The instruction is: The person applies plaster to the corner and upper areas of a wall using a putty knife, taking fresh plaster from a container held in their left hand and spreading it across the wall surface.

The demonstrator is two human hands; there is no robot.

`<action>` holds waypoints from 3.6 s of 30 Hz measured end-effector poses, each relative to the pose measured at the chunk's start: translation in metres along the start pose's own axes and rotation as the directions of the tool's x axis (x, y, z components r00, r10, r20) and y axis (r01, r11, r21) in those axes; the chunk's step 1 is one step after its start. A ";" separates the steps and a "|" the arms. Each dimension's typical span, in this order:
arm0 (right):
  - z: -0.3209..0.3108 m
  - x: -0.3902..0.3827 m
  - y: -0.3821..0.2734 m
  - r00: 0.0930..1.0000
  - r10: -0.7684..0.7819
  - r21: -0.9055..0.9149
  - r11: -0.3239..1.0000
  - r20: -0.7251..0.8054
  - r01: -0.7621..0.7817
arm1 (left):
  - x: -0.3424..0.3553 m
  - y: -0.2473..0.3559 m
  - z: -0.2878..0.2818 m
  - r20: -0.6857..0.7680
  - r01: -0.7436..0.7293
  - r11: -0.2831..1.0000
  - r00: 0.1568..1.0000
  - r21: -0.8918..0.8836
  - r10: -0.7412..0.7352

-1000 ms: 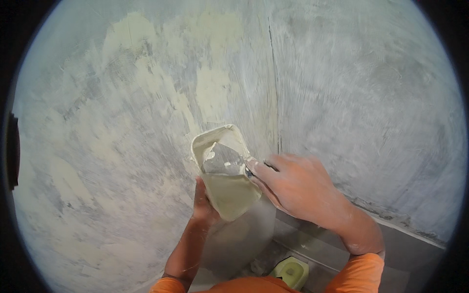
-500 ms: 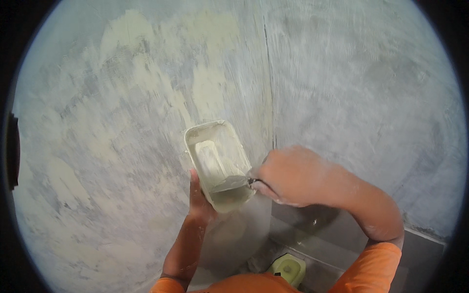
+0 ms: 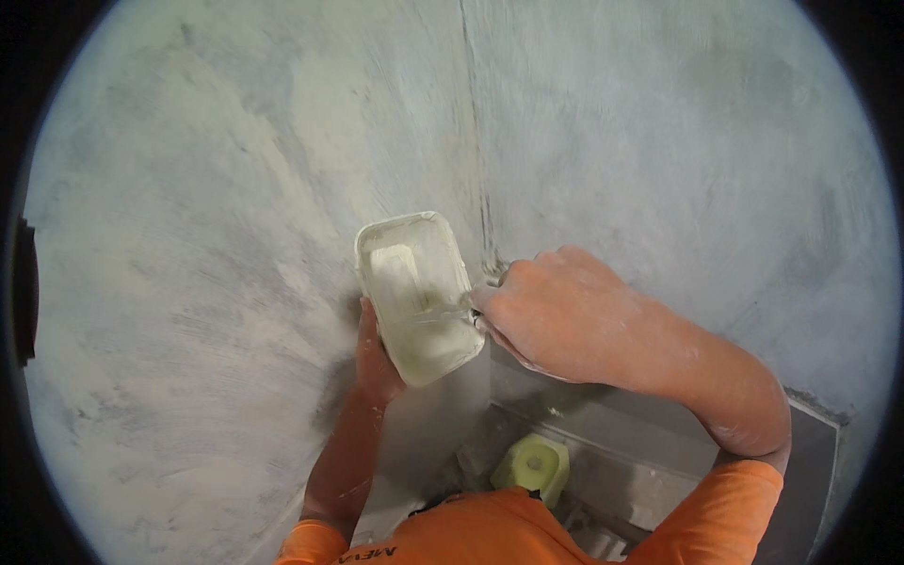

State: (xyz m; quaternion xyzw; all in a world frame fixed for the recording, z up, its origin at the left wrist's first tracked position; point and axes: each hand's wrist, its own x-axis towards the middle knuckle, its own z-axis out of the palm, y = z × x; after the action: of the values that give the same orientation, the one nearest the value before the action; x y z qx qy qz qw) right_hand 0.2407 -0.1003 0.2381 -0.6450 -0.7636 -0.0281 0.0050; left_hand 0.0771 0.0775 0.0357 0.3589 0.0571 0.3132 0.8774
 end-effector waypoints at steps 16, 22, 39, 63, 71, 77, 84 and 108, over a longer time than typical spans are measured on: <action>0.079 0.022 0.006 0.945 0.276 0.280 0.906 0.176 -0.317 | 0.009 -0.072 -0.096 -0.109 0.307 0.945 0.941 -0.115 -0.319; 0.061 -0.001 0.009 0.863 0.436 0.125 0.870 0.257 -0.477 | 0.017 -0.080 -0.101 -0.013 0.234 0.967 0.972 -0.102 -0.236; 0.101 -0.030 0.033 0.929 0.366 0.538 0.775 0.044 -0.331 | 0.035 -0.046 -0.025 -0.099 0.045 0.998 0.994 -0.042 -0.049; 0.000 0.004 0.023 0.828 0.196 0.648 0.723 -0.526 0.240 | -0.068 0.099 0.125 0.170 -0.178 0.787 0.981 0.591 0.095; -0.038 -0.001 0.033 0.637 -0.406 -0.439 0.891 -0.655 0.117 | -0.063 0.106 0.118 0.117 -0.153 0.970 0.984 0.190 0.132; -0.053 0.001 0.043 0.704 -0.319 -0.313 0.939 -0.634 0.143 | -0.050 0.096 0.103 0.017 -0.079 0.971 0.997 0.226 0.077; -0.097 -0.007 0.021 0.945 -0.140 0.049 0.986 -0.296 0.162 | -0.017 0.055 0.018 0.051 -0.254 0.759 0.959 0.599 0.280; -0.048 0.031 0.083 0.993 0.109 0.861 0.499 0.045 -0.094 | 0.003 0.038 0.024 0.050 -0.147 0.947 0.989 0.285 0.139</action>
State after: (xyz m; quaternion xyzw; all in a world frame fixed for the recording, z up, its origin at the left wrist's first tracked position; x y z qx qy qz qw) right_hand 0.3163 -0.0587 0.2902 -0.6005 -0.6373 0.3507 0.3321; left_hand 0.0683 0.0857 0.0793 0.4903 0.0632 0.3591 0.7916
